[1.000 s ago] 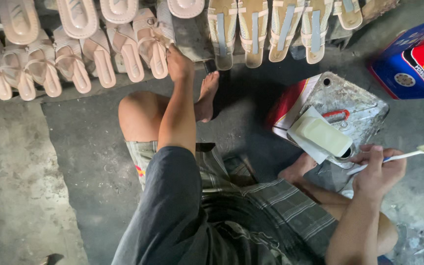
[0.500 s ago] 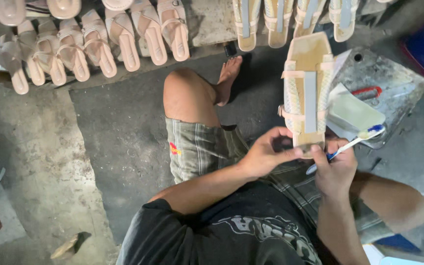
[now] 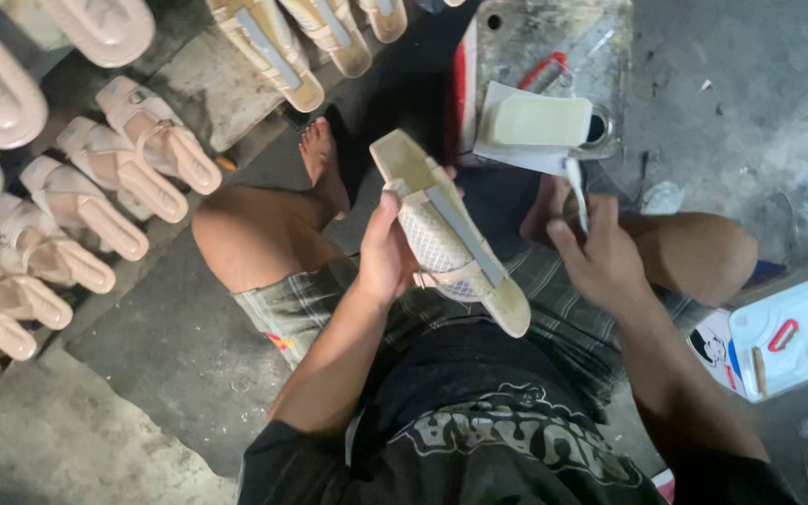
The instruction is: The person sits on the floor and uses a toothbrush to apply a white substance to the straps of beige slippers. They repeatedly dip the brush into a container and paint the slipper straps, then place the finished slipper on a nearby rack.
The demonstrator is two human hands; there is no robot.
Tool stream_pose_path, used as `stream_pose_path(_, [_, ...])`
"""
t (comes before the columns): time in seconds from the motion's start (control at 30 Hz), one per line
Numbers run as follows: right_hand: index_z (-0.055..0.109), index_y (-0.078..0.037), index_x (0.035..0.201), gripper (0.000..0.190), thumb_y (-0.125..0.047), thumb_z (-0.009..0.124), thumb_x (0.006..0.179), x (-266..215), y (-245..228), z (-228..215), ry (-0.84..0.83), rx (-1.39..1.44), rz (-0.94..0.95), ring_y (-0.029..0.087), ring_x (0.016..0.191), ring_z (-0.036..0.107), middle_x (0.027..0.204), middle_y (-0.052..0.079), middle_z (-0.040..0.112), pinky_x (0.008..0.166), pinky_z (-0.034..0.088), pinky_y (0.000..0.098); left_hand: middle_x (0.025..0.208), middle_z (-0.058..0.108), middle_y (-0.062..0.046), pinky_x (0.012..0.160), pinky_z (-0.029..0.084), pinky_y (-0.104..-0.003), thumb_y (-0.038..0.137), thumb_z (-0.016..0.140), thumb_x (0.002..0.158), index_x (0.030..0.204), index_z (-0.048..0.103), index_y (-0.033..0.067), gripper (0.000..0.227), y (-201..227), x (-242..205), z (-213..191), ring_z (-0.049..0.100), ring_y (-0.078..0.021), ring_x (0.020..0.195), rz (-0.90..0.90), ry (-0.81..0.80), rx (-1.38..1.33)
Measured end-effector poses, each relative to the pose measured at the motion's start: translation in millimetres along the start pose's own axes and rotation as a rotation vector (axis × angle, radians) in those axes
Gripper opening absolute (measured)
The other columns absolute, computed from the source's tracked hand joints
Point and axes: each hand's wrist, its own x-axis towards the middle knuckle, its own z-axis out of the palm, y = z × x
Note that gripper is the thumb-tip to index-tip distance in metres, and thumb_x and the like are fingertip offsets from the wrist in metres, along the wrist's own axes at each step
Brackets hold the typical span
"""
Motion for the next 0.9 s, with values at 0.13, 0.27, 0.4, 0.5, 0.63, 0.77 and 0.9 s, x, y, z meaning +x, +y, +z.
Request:
stream_pose_path(0.13, [0.06,-0.007,0.124,0.024,-0.022,0.061,0.105,42,14,-14,0.173,-0.427,-0.072,0.043,0.093,0.068,0.108,0.02,0.07,0.077,0.053,0.0527,0.152,0.049,-0.018,0.115,0.043,-0.045,0.036,0.071,0.093,0.156,0.032,0.0008,0.082,-4,-24,-3,0.052,-0.0302,0.136,0.048,0.095,0.225])
stream_pose_path(0.27, [0.069,-0.02,0.12,0.018,-0.019,0.064,0.102,77,20,-9,0.157,-0.553,-0.141,0.039,0.089,0.07,0.103,0.015,0.071,0.074,0.053,0.0522,0.145,0.052,-0.014,0.119,0.042,-0.041,0.017,0.078,0.091,0.156,0.033,0.0001,0.081,-2,-39,6,0.052,-0.0243,0.138,0.174,0.047,0.571])
stream_pose_path(0.4, [0.073,-0.022,0.114,0.018,-0.019,0.065,0.098,87,25,-9,0.105,-0.69,-0.182,0.038,0.081,0.069,0.1,0.013,0.07,0.069,0.054,0.0499,0.146,0.051,-0.013,0.118,0.047,-0.04,0.009,0.091,0.079,0.156,0.031,0.0018,0.098,0,-39,27,0.055,-0.0233,0.137,0.264,0.083,0.854])
stream_pose_path(0.5, [0.074,-0.022,0.116,0.017,-0.022,0.063,0.102,75,27,-20,0.19,-0.622,-0.201,0.037,0.082,0.07,0.099,0.012,0.071,0.069,0.054,0.0495,0.152,0.049,-0.016,0.118,0.05,-0.04,0.011,0.097,0.074,0.154,0.034,0.0027,0.103,6,-38,39,0.056,-0.0257,0.14,0.361,0.117,1.063])
stream_pose_path(0.63, [0.077,-0.023,0.113,0.016,-0.024,0.067,0.1,48,25,-43,0.082,-0.712,-0.056,0.036,0.081,0.071,0.097,0.012,0.073,0.07,0.054,0.0487,0.157,0.042,-0.019,0.121,0.047,-0.042,0.015,0.099,0.07,0.151,0.039,0.0034,0.101,11,-35,41,0.05,-0.0312,0.147,0.543,0.11,1.283])
stream_pose_path(0.77, [0.075,-0.015,0.117,0.019,-0.012,0.072,0.099,17,5,-45,-0.002,-0.19,-0.046,0.02,0.082,0.069,0.098,0.007,0.075,0.072,0.055,0.033,0.153,0.047,-0.015,0.122,0.045,-0.043,0.02,0.102,0.068,0.143,0.043,0.0089,0.096,1,-32,36,0.05,-0.0319,0.145,0.7,0.058,1.358])
stream_pose_path(0.9, [0.072,-0.001,0.117,0.019,0.003,0.068,0.099,-35,-20,-21,-0.06,0.497,-0.048,0.007,0.085,0.065,0.1,0.006,0.072,0.074,0.051,0.0221,0.151,0.046,-0.009,0.129,0.039,-0.052,0.015,0.101,0.075,0.14,0.046,0.0133,0.085,-10,-29,29,0.047,-0.0356,0.149,0.922,-0.145,1.382])
